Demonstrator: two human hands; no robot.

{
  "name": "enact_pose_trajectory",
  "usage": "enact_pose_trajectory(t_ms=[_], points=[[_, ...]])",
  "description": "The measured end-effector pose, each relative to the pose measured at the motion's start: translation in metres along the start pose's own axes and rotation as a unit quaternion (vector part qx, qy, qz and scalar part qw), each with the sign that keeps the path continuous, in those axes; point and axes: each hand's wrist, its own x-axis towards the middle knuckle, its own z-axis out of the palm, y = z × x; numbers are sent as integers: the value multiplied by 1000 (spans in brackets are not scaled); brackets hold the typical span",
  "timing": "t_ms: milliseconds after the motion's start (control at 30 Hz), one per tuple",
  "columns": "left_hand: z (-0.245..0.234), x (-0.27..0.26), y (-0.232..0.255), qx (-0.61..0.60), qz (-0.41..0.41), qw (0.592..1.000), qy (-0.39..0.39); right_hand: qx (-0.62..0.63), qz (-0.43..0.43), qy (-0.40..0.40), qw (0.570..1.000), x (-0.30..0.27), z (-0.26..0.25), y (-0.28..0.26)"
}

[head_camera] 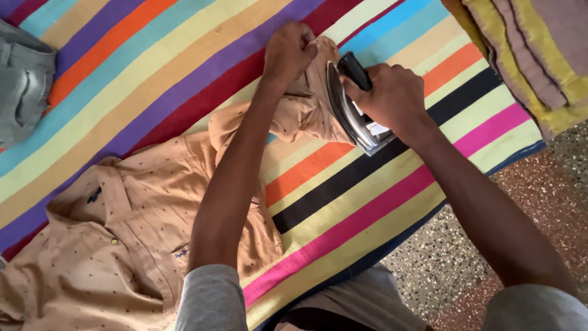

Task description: The person irons a beige button-up shirt on a striped mat. They smooth the fabric, fold the sleeves, and use a steam iron to press the shirt flat.

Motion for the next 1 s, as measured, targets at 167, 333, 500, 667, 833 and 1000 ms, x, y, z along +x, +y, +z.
enact_pose_trajectory(t_ms=[167, 333, 500, 667, 833, 1000], points=[[-1, 1, -16, -54, 12, 998, -3, 29, -12, 37, 999, 15, 2, -7], [3, 7, -15, -38, -40, 998, 14, 21, -30, 36, 999, 31, 2, -6], [4, 10, -8, -17, -83, 996, 20, 7, -37, 38, 999, 41, 5, -4], [2, 6, -4, -10, -99, 995, 29, 19, -63, 94, 993, 55, 13, 2], [0, 1, -11, 78, -119, 989, 39, 38, -45, 120, 991, 79, 17, 3], [-1, 5, -30, 25, -37, 996, 78, -12, -47, 198, 979, 111, 34, 9]])
